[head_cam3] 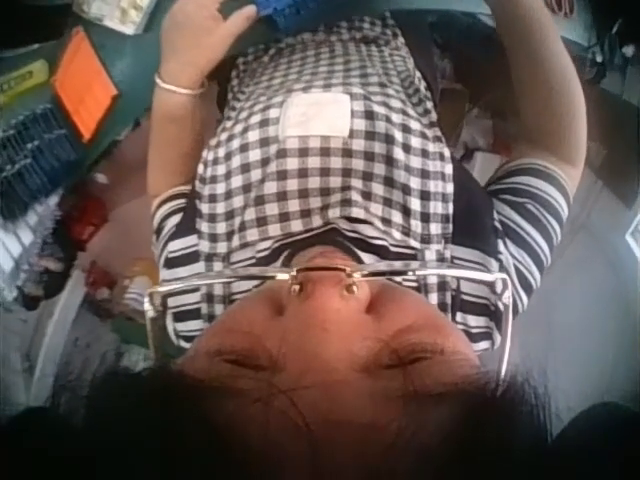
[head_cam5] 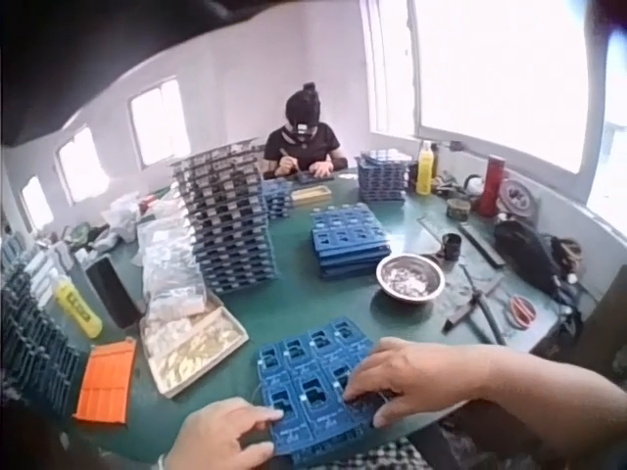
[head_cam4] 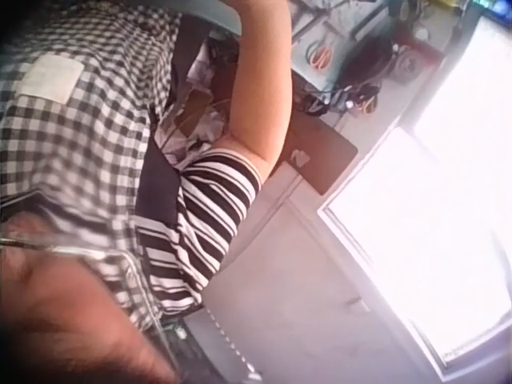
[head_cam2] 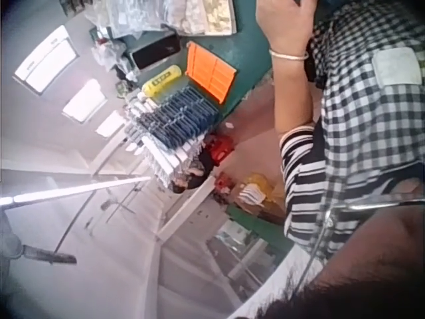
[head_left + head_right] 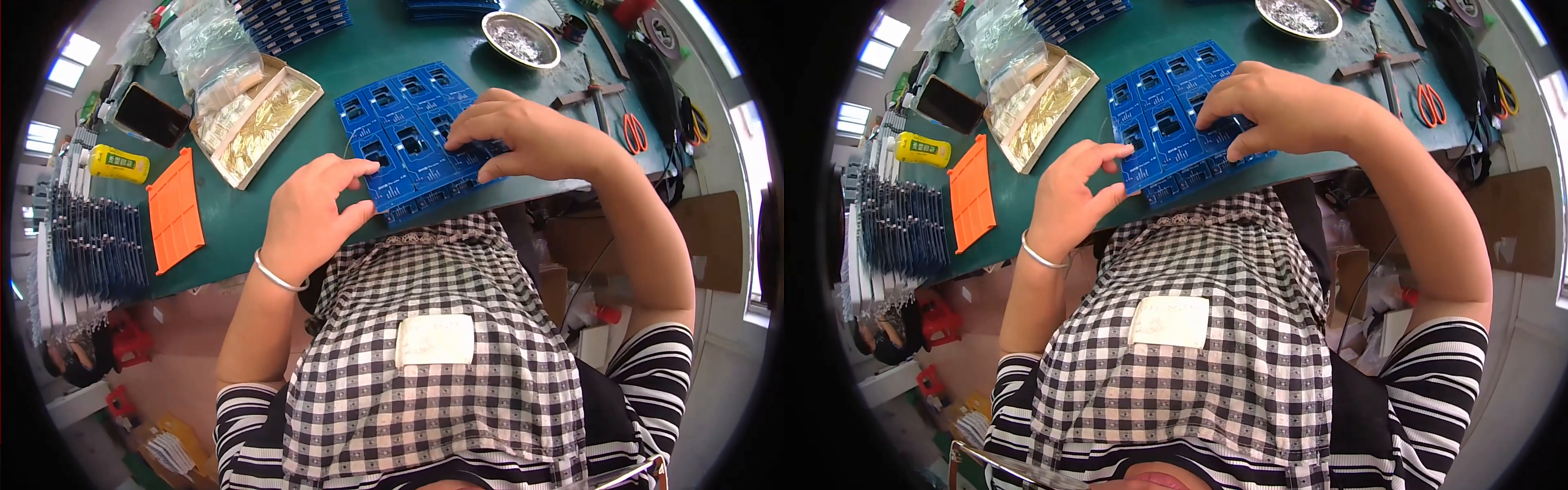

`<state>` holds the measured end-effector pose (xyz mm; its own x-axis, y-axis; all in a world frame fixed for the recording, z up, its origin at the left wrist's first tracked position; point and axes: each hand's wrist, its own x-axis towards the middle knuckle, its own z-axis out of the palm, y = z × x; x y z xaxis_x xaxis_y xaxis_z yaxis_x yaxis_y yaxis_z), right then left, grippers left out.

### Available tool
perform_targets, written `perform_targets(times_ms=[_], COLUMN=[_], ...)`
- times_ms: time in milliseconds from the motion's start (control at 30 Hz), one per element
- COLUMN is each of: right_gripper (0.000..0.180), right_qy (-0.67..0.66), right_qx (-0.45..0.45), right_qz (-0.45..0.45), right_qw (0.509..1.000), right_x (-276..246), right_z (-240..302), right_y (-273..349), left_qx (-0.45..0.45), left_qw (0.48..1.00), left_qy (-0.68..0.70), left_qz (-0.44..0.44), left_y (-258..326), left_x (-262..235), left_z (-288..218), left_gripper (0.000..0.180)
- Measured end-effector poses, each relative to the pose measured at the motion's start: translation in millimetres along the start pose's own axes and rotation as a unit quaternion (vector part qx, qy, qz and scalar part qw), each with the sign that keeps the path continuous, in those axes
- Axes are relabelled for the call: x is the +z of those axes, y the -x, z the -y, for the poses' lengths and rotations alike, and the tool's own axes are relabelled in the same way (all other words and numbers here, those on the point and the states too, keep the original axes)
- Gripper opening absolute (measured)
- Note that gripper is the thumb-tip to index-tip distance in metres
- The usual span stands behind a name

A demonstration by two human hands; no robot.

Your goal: The person assembles small metal pins into blue plastic housings by hand at a factory workstation.

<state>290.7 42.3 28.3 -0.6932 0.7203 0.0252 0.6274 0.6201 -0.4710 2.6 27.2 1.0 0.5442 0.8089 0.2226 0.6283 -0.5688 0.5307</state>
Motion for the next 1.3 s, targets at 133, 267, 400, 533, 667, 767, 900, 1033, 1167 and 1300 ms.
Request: perform_targets(times_ms=[133,267,400,533,667,767,900,1033,1167,1300], right_gripper=[0.050,0.052,0.054,0.055,0.056,0.057,0.055,0.054,0.055,0.055], right_qy=[0.020,0.021,0.076,0.097,0.109,0.104,0.072,0.038,0.042,0.037], right_qx=[-0.012,-0.020,-0.042,-0.075,-0.081,-0.082,-0.079,-0.046,-0.036,-0.029], right_qz=[-0.035,-0.062,-0.108,-0.155,-0.156,-0.138,-0.105,-0.080,-0.074,-0.075], right_qw=[0.999,0.998,0.990,0.980,0.978,0.982,0.989,0.995,0.996,0.996], right_x=[26,44,51,31,26,37,52,58,55,55], right_z=[-11,-23,-28,-13,-13,-16,-22,-26,-23,-15], right_y=[-3,-6,-3,-3,-1,1,0,0,-1,6], left_qx=[-0.011,0.048,0.059,0.115,0.122,0.096,0.069,0.043,0.046,0.040], left_qw=[1.000,0.996,0.993,0.975,0.975,0.983,0.990,0.995,0.997,0.999], left_qy=[0.012,-0.020,-0.033,-0.072,-0.072,-0.056,-0.047,-0.019,-0.008,0.000], left_qz=[-0.019,-0.069,-0.101,-0.175,-0.174,-0.145,-0.114,-0.082,-0.064,-0.029], left_y=[4,5,9,3,2,9,16,18,16,18], left_x=[19,30,33,18,15,24,35,37,34,30], left_z=[15,25,19,13,10,15,24,26,28,24], left_gripper=[0.036,0.039,0.042,0.039,0.039,0.039,0.035,0.041,0.042,0.043])
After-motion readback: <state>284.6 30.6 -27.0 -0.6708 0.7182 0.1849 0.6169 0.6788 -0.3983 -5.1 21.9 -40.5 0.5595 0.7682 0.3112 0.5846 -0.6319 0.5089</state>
